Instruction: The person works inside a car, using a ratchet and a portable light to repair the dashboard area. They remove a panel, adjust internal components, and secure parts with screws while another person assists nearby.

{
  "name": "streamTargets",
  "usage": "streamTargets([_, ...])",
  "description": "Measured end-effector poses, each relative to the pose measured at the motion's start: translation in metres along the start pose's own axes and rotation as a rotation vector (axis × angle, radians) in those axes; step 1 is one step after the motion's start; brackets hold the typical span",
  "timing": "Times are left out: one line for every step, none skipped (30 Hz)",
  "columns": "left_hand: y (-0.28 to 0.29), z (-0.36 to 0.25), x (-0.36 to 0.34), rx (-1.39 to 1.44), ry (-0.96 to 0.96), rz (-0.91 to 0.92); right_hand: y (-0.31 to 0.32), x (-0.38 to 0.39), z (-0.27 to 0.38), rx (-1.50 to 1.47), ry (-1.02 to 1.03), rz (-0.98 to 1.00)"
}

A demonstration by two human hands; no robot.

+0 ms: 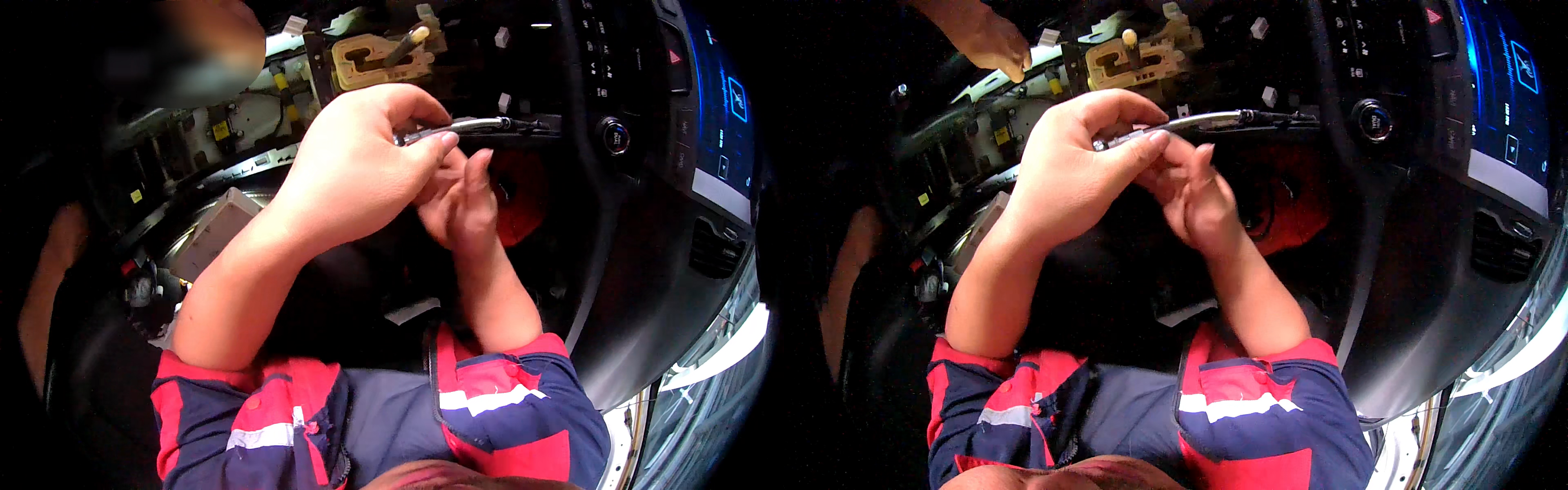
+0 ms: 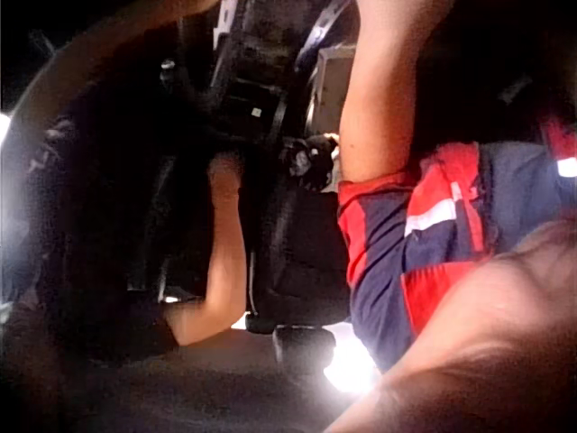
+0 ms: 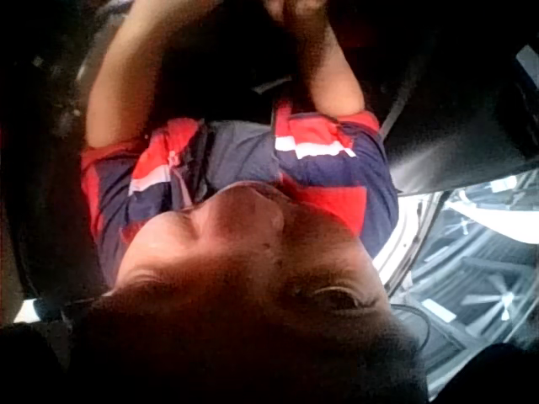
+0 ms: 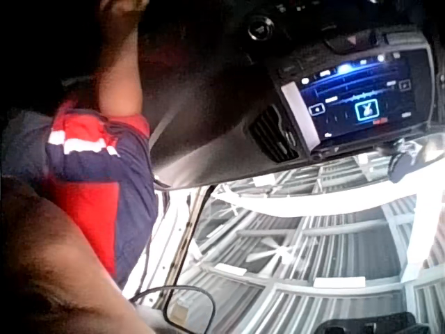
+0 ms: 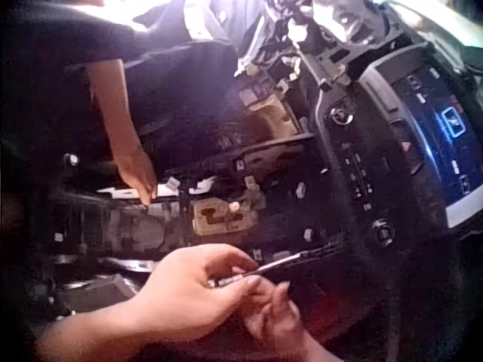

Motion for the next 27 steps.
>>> streamTargets([0.000, 0.001, -0.001, 0.015, 0.013, 0.008, 0.004, 0.000, 0.001, -0.045, 0.010, -0.106])
streamTargets([-0.001, 0.001, 0.000, 0.014, 0.005, 0.001, 0.009, -0.001, 0.004, -0.023, 0.007, -0.071])
streamTargets([-0.002, 0.002, 0.001, 0.014, -0.003, -0.005, 0.013, 0.001, 0.005, 0.017, 0.003, -0.090])
streamTargets([-0.001, 0.002, 0.001, 0.009, -0.014, -0.010, 0.017, 0.002, 0.003, 0.057, 0.005, -0.109])
streamTargets([-0.001, 0.003, 0.000, 0.013, -0.005, -0.003, 0.021, 0.002, 0.002, 0.039, 0.002, -0.111])
streamTargets([-0.001, 0.004, -0.001, 0.017, 0.004, 0.005, 0.024, 0.003, 0.000, 0.022, -0.001, -0.114])
streamTargets([0.000, 0.005, -0.001, 0.020, 0.013, 0.011, 0.026, 0.003, -0.001, 0.004, -0.003, -0.115])
streamTargets([-0.001, 0.006, -0.001, 0.059, 0.040, 0.021, 0.023, 0.002, -0.002, 0.019, -0.023, -0.081])
streamTargets([-0.001, 0.007, -0.001, 0.098, 0.067, 0.031, 0.018, 0.003, -0.003, 0.034, -0.042, -0.047])
streamTargets([-0.001, 0.007, -0.001, 0.137, 0.093, 0.041, 0.012, 0.003, -0.004, 0.050, -0.061, -0.014])
streamTargets([0.000, 0.008, -0.003, 0.111, 0.080, 0.047, 0.000, 0.002, -0.009, 0.078, -0.066, 0.001])
streamTargets([0.001, 0.008, -0.004, 0.086, 0.066, 0.052, -0.004, 0.002, -0.016, 0.206, -0.113, 0.017])
streamTargets([0.002, 0.007, -0.004, 0.062, 0.052, 0.053, -0.010, 0.001, -0.024, 0.332, -0.162, 0.039])
streamTargets([0.002, 0.007, -0.003, 0.066, 0.059, 0.067, -0.012, 0.002, -0.029, 0.369, -0.147, 0.073])
streamTargets([0.002, 0.006, -0.003, 0.070, 0.067, 0.081, -0.012, 0.002, -0.034, 0.410, -0.131, 0.105])
streamTargets([0.001, 0.005, -0.002, 0.073, 0.076, 0.091, -0.019, 0.000, -0.031, 0.361, -0.181, 0.099])
streamTargets([-0.001, 0.005, 0.000, 0.035, 0.013, 0.072, -0.022, -0.001, -0.029, 0.312, -0.231, 0.093])
streamTargets([0.000, 0.007, -0.002, 0.191, 0.112, 0.054, -0.020, -0.001, -0.032, 0.327, -0.209, 0.110])
streamTargets([0.001, 0.009, -0.006, 0.346, 0.210, 0.039, -0.016, 0.000, -0.036, 0.340, -0.185, 0.122])
streamTargets([0.001, 0.012, -0.010, 0.500, 0.309, 0.025, -0.015, 0.001, -0.038, 0.353, -0.162, 0.134])
streamTargets([0.002, 0.020, -0.013, 0.483, 0.281, 0.028, -0.017, 0.003, -0.037, 0.370, -0.200, 0.088])
streamTargets([0.002, 0.017, -0.011, 0.438, 0.276, 0.025, -0.019, 0.003, -0.034, 0.387, -0.218, 0.101])
streamTargets([0.001, 0.011, -0.005, 0.393, 0.270, 0.021, -0.022, 0.003, -0.030, 0.405, -0.235, 0.113])
streamTargets([0.001, 0.008, -0.003, 0.348, 0.264, 0.018, -0.023, 0.003, -0.027, 0.422, -0.253, 0.125])
streamTargets([0.000, 0.011, -0.005, 0.340, 0.201, 0.000, -0.023, 0.003, -0.026, 0.417, -0.257, 0.128])
streamTargets([-0.001, 0.014, -0.006, 0.373, 0.219, 0.009, -0.022, 0.002, -0.025, 0.411, -0.262, 0.132])
streamTargets([-0.001, 0.015, -0.006, 0.407, 0.237, 0.016, -0.022, 0.002, -0.023, 0.406, -0.266, 0.135])
Point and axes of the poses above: each hand's wrist, its own x-axis away from the middle knuckle, its own y-axis out of the back of the hand, z = x × y, the point moved 1 cm from there along -x, towards the middle knuckle, and after that the axes turned 6 degrees about y, right-handed, at the moved point
